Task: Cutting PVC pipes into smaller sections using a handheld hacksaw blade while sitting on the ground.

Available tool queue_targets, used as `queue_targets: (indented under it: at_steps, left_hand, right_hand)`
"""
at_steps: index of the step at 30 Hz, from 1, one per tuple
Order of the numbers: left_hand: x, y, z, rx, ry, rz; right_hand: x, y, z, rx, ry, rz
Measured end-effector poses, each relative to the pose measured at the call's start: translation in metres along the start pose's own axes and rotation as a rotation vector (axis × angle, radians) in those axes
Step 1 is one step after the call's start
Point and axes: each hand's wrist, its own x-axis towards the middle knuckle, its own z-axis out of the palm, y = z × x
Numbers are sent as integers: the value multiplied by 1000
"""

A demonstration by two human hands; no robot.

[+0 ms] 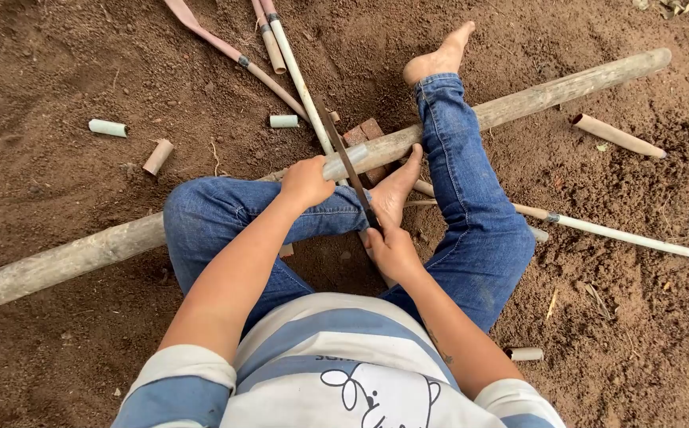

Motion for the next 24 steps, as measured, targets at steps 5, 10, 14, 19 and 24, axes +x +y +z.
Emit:
queue_targets:
  at_steps: [5,10,14,19,24]
  left_hand:
    - [24,-9,14,19,-23,-58]
    - [28,-3,12,-5,-49,-116]
    - [27,3,6,-3,-79,-173]
    - [31,-1,8,-5,-81,-201]
    - [27,7,3,2,-96,-208]
  right_hand:
    - [3,-12,-2,-142,-57,-42]
    - [6,-15,-1,-272,-71,-50]
    - [9,-11,1,-299,-126,-68]
    - [6,-12,-1,-363,-153,-74]
    - [-5,-5,-10,-437,-200,-105]
